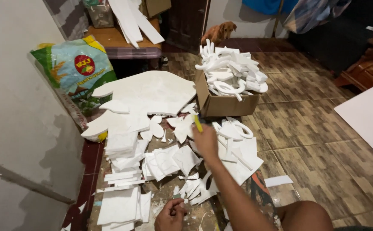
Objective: Cutting out butterfly and letter shapes from white foam sheets using a utility knife.
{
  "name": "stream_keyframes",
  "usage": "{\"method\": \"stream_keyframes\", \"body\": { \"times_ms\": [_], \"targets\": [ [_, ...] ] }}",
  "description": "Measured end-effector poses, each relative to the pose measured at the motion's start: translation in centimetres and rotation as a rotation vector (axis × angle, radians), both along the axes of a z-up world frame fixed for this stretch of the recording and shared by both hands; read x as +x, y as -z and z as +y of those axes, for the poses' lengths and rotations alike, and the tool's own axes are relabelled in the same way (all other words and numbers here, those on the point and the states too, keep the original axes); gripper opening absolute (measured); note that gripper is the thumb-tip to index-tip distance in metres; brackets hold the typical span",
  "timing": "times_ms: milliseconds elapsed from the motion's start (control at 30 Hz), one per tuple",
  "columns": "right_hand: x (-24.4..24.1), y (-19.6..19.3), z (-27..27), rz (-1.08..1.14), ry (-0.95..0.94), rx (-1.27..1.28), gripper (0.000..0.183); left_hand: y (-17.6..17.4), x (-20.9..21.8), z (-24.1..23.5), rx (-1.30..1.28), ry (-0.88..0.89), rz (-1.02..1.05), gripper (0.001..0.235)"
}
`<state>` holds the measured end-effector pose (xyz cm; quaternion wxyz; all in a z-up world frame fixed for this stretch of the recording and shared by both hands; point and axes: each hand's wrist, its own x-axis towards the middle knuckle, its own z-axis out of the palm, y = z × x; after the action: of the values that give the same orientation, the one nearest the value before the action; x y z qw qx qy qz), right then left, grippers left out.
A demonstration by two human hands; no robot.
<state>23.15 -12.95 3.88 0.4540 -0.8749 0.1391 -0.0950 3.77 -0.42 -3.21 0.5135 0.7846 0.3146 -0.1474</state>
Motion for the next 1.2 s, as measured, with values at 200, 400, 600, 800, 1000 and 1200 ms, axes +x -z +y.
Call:
{"method": "stream_keyframes", "body": {
  "times_ms": [200,400,600,800,1000,1200],
  "targets": [
    [-7.2,-5.2,0.1,0.200,0.067,0.227,0.020,-0.9,-0.2,0.1,-0.141,-0.082,-0.051,0.023],
    [-6.1,0.6,-12.5,0.094,0.131,-0.353,0.044,2.1,0.0,0.3,0.039,0.069,-0.143,0.025],
    [-8.3,-4.1,-11.8,0.463,-0.058,-0.310,0.106,-1.4,-1.4,-1.4,0.203,0.303,-0.490,0.035],
    [-7.6,-2.0,-12.4,0.502,-0.092,-0.424,0.057,-0.6,0.2,-4.6,0.671,0.626,-0.698,0.081],
    [-8.6,-1.4,-12.9,0.411,-0.081,-0.308,0.090,-2.8,1.6,-6.6,0.700,0.767,-0.661,0.074],
    [-9.3,-1.0,-13.9,0.389,-0.061,-0.270,0.099,-2.6,1.8,-7.6,0.748,0.811,-0.559,0.082]
  ]
}}
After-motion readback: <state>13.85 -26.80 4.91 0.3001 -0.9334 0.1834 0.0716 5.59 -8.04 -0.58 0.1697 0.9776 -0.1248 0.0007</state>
